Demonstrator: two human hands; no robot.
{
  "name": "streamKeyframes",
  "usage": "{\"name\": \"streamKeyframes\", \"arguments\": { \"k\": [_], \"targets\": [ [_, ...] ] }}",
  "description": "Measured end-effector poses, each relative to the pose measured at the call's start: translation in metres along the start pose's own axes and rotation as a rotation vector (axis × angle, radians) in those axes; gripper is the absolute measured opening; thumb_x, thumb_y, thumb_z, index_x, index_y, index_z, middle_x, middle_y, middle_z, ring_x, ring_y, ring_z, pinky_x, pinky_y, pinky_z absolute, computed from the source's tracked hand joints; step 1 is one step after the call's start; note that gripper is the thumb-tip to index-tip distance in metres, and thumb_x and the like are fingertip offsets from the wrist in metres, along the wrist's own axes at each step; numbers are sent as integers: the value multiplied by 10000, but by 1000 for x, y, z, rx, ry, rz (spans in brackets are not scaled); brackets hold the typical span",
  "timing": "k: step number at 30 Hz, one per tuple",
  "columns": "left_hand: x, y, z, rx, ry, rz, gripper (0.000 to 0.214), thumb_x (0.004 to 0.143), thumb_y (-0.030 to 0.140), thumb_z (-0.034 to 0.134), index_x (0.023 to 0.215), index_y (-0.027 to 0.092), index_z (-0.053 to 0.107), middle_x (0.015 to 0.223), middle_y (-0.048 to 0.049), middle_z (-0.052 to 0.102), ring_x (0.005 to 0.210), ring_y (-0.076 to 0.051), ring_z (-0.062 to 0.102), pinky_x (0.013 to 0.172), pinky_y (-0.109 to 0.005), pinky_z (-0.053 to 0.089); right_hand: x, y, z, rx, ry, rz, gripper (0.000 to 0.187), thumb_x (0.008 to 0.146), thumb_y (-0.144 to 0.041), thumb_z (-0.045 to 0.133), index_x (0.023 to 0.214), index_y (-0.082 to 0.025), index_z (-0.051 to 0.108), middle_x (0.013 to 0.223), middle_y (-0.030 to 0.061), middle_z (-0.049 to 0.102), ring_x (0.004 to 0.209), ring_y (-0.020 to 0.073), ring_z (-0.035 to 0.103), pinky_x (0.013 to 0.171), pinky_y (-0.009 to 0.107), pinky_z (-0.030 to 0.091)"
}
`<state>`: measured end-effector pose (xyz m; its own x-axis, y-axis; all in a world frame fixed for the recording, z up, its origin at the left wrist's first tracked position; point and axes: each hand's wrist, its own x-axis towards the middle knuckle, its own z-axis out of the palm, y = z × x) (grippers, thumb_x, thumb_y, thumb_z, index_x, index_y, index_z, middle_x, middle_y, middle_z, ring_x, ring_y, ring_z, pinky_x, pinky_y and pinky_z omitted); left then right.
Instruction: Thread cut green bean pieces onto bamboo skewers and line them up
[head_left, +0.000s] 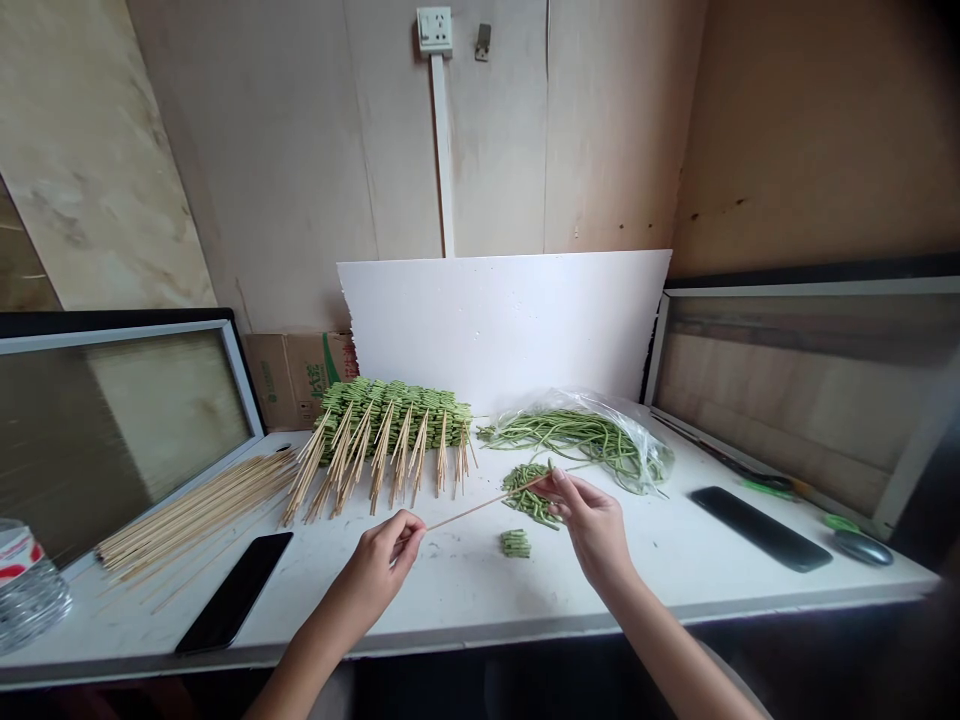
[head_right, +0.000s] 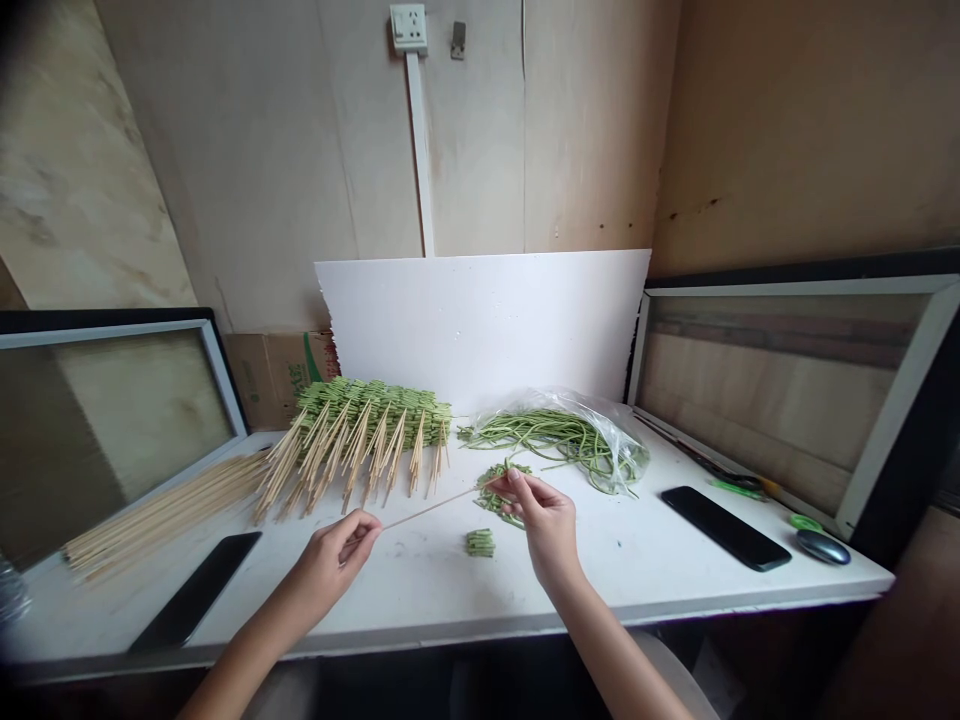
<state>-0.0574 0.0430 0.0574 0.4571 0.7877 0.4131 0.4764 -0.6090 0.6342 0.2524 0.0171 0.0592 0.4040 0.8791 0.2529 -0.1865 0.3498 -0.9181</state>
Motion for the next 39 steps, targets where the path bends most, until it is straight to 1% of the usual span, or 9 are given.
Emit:
{"name": "streamKeyframes", "arguments": {
  "k": [3, 6, 10, 14, 17, 24, 32, 35, 39],
  "targets": [
    [1, -4, 0, 10, 9, 7, 283, 1036, 434, 437, 961, 221, 606, 799, -32, 667, 705, -172, 648, 658, -246, 525, 1, 1, -1, -10, 3, -3, 349, 785, -567, 803, 892, -234, 819, 959, 118, 817, 991, 350, 756, 697, 365, 561],
    [2, -10, 0, 36, 66, 19, 298, 1029, 462, 478, 1023, 216, 646, 854, -54, 703, 764, -188, 672, 690, -260, 539, 4, 1, -2, -1, 28, -1, 340, 799, -556, 795, 897, -231, 815, 964, 115, 816, 995, 343, 756, 709, 361, 561],
    [1, -14, -1, 88, 132, 88, 285, 1035, 427, 501, 968, 213, 677, 893, -64, 712, 766, -184, 655, 707, -266, 522, 7, -3, -5, 31, 69, -7, 338, 800, -537, 800, 902, -215, 810, 971, 123, 810, 1011, 347, 750, 708, 364, 562],
    [-1, -13, 2, 81, 114, 160, 257, 1060, 345, 461, 1020, 213, 678, 941, -69, 710, 842, -188, 665, 781, -274, 512, 8, -3, -7, 43, 79, -2, 338, 789, -527, 814, 905, -210, 810, 965, 127, 812, 1017, 340, 748, 707, 354, 557],
    [-2, -12, 5, 97, 83, 172, 260, 1069, 315, 435, 1041, 214, 673, 956, -69, 704, 855, -186, 664, 790, -271, 504, 9, -2, -8, 47, 82, -9, 333, 796, -526, 811, 909, -213, 811, 998, 126, 811, 1047, 333, 742, 716, 339, 556],
    [-3, -12, 11, 90, 46, 170, 261, 1073, 314, 425, 1009, 208, 655, 882, -51, 665, 768, -168, 622, 722, -255, 475, 0, -3, -2, 14, 74, -65, 353, 796, -538, 803, 918, -207, 814, 1010, 133, 810, 1044, 337, 746, 719, 348, 587],
    [-2, -3, 9, 83, 51, 125, 279, 1070, 314, 433, 922, 198, 639, 820, -31, 619, 721, -155, 565, 695, -252, 435, -1, 3, -1, -17, 76, -51, 349, 796, -538, 801, 927, -214, 819, 996, 128, 813, 1026, 350, 749, 722, 368, 606],
    [-3, 3, 10, 59, 34, 102, 295, 1070, 319, 431, 900, 195, 638, 799, -24, 605, 705, -151, 549, 678, -249, 424, -4, 5, 1, -61, 55, -67, 351, 795, -538, 802, 922, -211, 821, 998, 134, 810, 1031, 357, 744, 720, 375, 617],
    [-2, 7, 17, 20, 19, 88, 305, 1072, 321, 433, 886, 192, 638, 773, -14, 601, 700, -146, 562, 685, -245, 432, -11, 6, 8, -127, 4, -46, 366, 802, -558, 787, 888, -204, 822, 990, 137, 807, 1014, 350, 746, 717, 372, 631]
  ]
}}
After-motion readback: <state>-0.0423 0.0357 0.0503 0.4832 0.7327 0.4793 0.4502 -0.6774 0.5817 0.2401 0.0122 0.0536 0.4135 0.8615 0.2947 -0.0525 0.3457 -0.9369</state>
